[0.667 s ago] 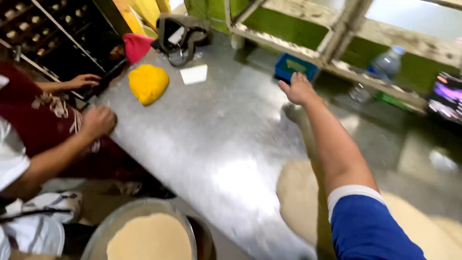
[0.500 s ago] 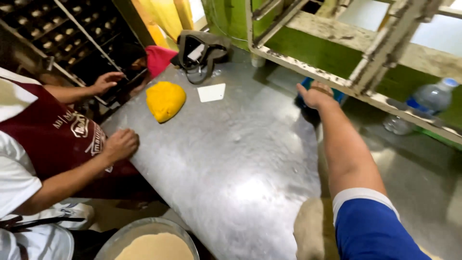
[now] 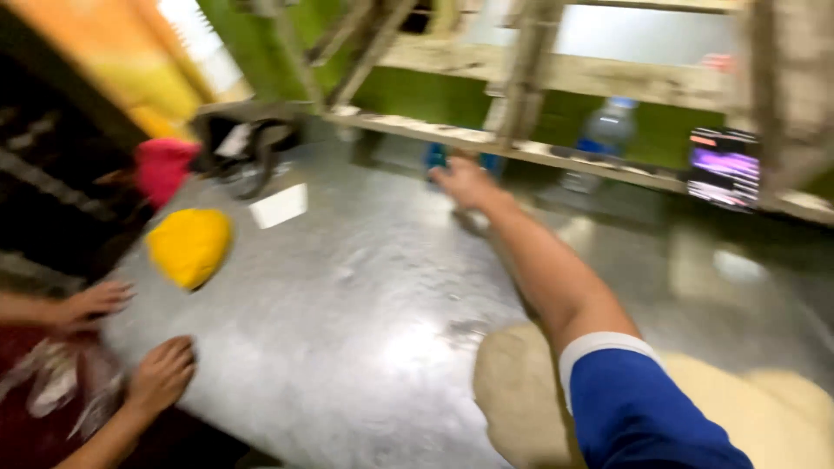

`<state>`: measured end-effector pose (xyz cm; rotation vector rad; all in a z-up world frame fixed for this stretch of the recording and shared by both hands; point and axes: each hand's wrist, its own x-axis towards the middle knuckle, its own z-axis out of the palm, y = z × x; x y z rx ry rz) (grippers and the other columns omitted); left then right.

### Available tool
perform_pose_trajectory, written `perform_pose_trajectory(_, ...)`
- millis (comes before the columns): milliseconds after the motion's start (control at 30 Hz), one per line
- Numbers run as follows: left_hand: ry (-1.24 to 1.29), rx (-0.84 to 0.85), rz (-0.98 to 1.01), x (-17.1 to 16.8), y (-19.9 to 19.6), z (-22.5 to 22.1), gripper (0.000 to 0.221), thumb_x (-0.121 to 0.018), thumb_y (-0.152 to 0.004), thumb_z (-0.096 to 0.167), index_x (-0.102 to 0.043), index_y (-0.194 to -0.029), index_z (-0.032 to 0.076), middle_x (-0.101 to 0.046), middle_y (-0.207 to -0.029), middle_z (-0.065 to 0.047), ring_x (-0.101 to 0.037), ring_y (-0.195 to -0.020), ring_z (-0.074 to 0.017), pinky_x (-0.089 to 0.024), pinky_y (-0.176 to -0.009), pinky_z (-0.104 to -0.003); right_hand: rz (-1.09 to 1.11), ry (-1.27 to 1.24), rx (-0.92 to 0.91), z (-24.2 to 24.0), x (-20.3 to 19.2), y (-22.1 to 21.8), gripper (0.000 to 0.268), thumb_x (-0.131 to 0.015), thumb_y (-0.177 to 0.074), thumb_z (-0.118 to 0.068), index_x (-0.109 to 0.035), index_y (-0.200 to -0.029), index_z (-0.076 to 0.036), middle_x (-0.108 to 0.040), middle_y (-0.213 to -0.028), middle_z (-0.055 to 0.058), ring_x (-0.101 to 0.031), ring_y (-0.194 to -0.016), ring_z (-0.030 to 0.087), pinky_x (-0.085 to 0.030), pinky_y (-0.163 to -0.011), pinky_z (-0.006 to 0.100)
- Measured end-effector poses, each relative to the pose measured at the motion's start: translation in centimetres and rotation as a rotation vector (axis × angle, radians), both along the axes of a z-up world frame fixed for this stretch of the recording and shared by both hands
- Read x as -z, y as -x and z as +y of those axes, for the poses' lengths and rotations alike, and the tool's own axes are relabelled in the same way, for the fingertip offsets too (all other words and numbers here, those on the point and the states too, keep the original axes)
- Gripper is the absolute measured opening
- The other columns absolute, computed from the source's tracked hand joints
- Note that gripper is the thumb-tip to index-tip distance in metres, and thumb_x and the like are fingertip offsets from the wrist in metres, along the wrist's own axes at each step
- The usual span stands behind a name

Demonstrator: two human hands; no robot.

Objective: Flattening a large piece of dough and cutting it into smaller portions to be rolled into balls.

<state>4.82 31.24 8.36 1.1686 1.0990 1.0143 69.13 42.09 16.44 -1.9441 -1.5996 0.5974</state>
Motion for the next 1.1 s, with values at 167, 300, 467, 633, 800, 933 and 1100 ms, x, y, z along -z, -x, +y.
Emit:
perform_pose_trajectory(167, -0.904, 0.218, 0.773, -12.0, -27.5, -17.7, 0.058, -0.088, -0.069, 0.023, -0.073, -0.125, 0.017, -0.063, -0.138, -0.017, -0.069, -0.121, -0.0267, -0.057, -0.099, -0.036, 0.095, -0.404, -0.292, -21.4, -3.6, 6.5, 0.087, -0.047, -0.105, -0.049, -0.008, -0.163, 0.002, 0.001, -0.172, 0.021, -0.003, -0.161, 0.032, -0.006, -0.131, 0.044)
perform_pose_trajectory(300, 0.494, 0.321, -0.785, -7.7, -39.8, -15.3, 0.064, -0.032, -0.108, 0.054, -0.039, -0.158, 0.016, -0.046, -0.159, -0.018, -0.044, -0.147, -0.0381, -0.039, -0.118, -0.051, 0.112, -0.471, -0.404, -37.7, -7.9, 15.0, 0.093, -0.041, -0.101, -0.065, -0.023, -0.161, 0.003, -0.025, -0.162, 0.031, -0.025, -0.150, 0.047, -0.024, -0.124, 0.051)
perform_pose_trajectory(467, 0.370, 0.613, -0.998, -11.4, -46.1, -26.6, 0.057, -0.034, -0.115, 0.039, -0.030, -0.164, 0.010, -0.019, -0.172, -0.011, -0.018, -0.158, -0.0284, -0.016, -0.129, -0.046, 0.090, -0.404, -0.324, -45.6, -10.1, 13.2, 0.083, -0.045, -0.103, -0.055, -0.029, -0.159, 0.004, -0.035, -0.158, 0.030, -0.034, -0.147, 0.045, -0.029, -0.123, 0.047)
perform_pose_trajectory(633, 0.332, 0.748, -0.898, -9.0, -48.3, -27.8, 0.070, -0.025, -0.112, 0.059, -0.016, -0.167, 0.017, -0.013, -0.173, -0.010, -0.012, -0.160, -0.0253, -0.008, -0.132, -0.048, 0.065, -0.526, -0.182, -49.5, -10.8, 16.4, 0.077, -0.045, -0.105, -0.044, -0.024, -0.160, 0.006, -0.026, -0.162, 0.029, -0.026, -0.151, 0.043, -0.021, -0.126, 0.048)
perform_pose_trajectory(800, 0.522, 0.710, -1.089, -8.6, -47.7, -29.3, 0.063, -0.030, -0.113, 0.053, -0.034, -0.159, 0.011, -0.033, -0.163, -0.013, -0.034, -0.151, -0.0275, -0.025, -0.127, -0.047, 0.097, -0.601, -0.087, -51.9, -10.3, 17.2, 0.073, -0.045, -0.107, -0.036, -0.019, -0.160, 0.007, -0.020, -0.165, 0.028, -0.020, -0.154, 0.041, -0.016, -0.128, 0.048)
perform_pose_trajectory(933, 0.406, 0.650, -0.911, -8.6, -46.9, -31.3, 0.051, -0.041, -0.112, 0.048, -0.059, -0.145, 0.014, -0.063, -0.143, -0.008, -0.061, -0.131, -0.0191, -0.042, -0.120, -0.038, 0.140, -0.685, -0.046, -51.0, -10.9, 14.1, 0.071, -0.045, -0.109, -0.029, -0.015, -0.161, 0.009, -0.013, -0.168, 0.027, -0.015, -0.157, 0.040, -0.011, -0.130, 0.048)
perform_pose_trajectory(1100, 0.131, 0.623, -0.708, -6.3, -47.9, -27.6, 0.053, -0.029, -0.117, 0.041, -0.038, -0.156, 0.008, -0.047, -0.154, -0.007, -0.047, -0.139, -0.0173, -0.032, -0.121, -0.036, 0.179, -0.776, -0.040, -51.1, -9.8, 14.5, 0.068, -0.045, -0.110, -0.021, -0.011, -0.161, 0.010, -0.007, -0.171, 0.026, -0.009, -0.160, 0.039, -0.005, -0.133, 0.049)
